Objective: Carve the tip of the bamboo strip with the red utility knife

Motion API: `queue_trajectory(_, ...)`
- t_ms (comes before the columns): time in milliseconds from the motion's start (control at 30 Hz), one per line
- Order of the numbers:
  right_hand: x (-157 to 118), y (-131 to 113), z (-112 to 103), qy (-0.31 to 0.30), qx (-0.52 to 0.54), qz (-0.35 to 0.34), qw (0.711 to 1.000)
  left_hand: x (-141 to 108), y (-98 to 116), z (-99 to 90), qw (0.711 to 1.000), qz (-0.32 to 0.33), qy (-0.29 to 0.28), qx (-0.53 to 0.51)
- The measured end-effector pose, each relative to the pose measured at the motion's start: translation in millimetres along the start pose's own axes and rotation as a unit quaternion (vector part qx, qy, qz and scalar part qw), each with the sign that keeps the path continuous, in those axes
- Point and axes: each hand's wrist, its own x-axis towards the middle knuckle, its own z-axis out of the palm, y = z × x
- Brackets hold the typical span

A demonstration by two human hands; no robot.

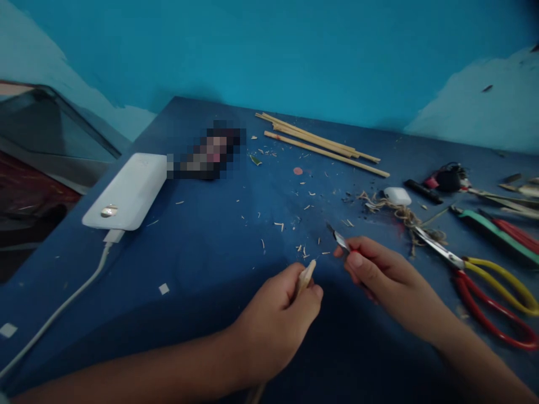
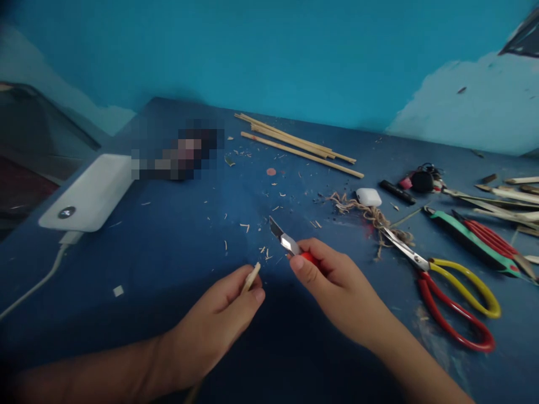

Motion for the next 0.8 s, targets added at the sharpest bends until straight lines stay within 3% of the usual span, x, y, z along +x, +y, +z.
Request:
queue_trajectory(200,-3.5,-6.7,0.6,-0.071,-0.043,-0.047,0.995,0.1,12.2,-3.4,0.999,0.017,0.016,0.045)
queue_trajectory(367,-4.9,-14.9,4.0,-0.150,-0.086,-0.059,0.983,2.7,8.7,-3.6,0.999,0.008,0.017,0.033)
queue_trajectory(567,-6.7,-18.0,6.2,-0.178,-0.100,-0.058,0.977,4.8,-2.7,0.2,0.999,0.011,0.035,0.017)
queue_trajectory(800,-7.0,-16.1,5.7,-0.178,-0.109,-0.056,0.976,-1.4,7.9,-1.3,0.999,0.028,0.015,0.036)
